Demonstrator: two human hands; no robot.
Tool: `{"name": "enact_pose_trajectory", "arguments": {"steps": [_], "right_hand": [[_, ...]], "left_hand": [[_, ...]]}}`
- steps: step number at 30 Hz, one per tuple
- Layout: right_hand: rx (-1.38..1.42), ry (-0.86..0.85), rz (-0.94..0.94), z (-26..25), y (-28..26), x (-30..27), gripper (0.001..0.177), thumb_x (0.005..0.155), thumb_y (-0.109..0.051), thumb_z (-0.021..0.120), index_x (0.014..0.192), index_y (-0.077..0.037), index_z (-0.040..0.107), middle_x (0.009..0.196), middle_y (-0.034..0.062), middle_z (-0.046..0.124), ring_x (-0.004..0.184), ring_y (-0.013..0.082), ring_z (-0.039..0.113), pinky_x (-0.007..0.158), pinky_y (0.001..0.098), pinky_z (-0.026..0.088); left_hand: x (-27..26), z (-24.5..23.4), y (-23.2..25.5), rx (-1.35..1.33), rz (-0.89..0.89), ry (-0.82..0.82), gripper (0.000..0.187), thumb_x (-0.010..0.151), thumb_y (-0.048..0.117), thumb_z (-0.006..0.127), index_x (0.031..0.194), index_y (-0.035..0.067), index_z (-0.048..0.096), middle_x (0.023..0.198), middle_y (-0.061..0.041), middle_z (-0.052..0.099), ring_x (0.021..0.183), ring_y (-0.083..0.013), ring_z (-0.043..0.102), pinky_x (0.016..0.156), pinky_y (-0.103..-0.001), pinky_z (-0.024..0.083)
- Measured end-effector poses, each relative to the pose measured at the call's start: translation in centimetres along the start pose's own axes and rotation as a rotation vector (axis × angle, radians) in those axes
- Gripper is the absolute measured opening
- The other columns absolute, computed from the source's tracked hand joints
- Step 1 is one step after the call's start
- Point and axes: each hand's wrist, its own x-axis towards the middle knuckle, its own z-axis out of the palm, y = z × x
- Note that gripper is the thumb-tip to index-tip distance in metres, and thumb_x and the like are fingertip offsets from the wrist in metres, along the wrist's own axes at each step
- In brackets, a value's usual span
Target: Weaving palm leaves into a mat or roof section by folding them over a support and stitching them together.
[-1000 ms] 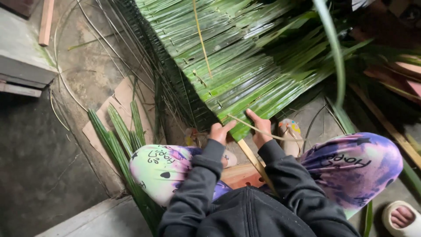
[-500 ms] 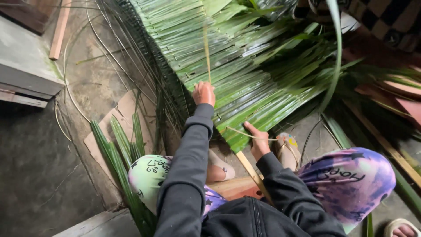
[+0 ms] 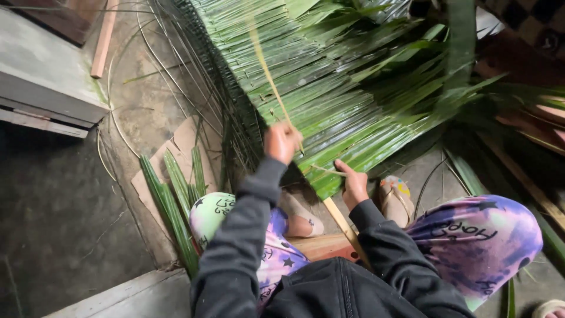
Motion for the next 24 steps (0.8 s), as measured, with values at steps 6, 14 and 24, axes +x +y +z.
{"name": "enact_pose_trajectory", "arguments": {"steps": [6,14,24], "right_hand": [[0.085,-0.009,-0.005,-0.3,1.0,1.2,0.057,0.059,-0.009,0.103,0.102,0.009,0.07,0.092,0.0187,0.074,0.079,0.0284,0.074,0.069,0.0457,0.058],[0.05,-0.04,-0.046,-0.1,-0.9,-1.2,0.042,0.06,-0.016,0.103,0.083,0.004,0.074,0.075,0.0113,0.07,0.065,0.018,0.071,0.061,0.039,0.055],[0.172,-0.048,0.0,-0.8,1.5,2.4,0.045,0.061,-0.005,0.1,0.094,0.007,0.072,0.085,0.0161,0.074,0.072,0.0252,0.076,0.06,0.0379,0.059]], "left_hand": [[-8.2,3.0,-2.7,0.03,0.005,-0.005,0.017,0.072,0.037,0.083,0.075,0.025,0.071,0.067,0.002,0.073,0.087,-0.0257,0.075,0.082,-0.041,0.06],[-8.8,6.0,-4.5,0.002,0.297,0.166,0.021,0.073,0.027,0.086,0.075,0.02,0.067,0.077,-0.001,0.074,0.082,-0.0284,0.074,0.073,-0.044,0.06],[-8.7,8.3,-5.5,0.188,0.403,0.216,0.025,0.075,0.033,0.081,0.075,0.024,0.058,0.073,0.003,0.066,0.074,-0.0252,0.073,0.068,-0.04,0.061]]}}
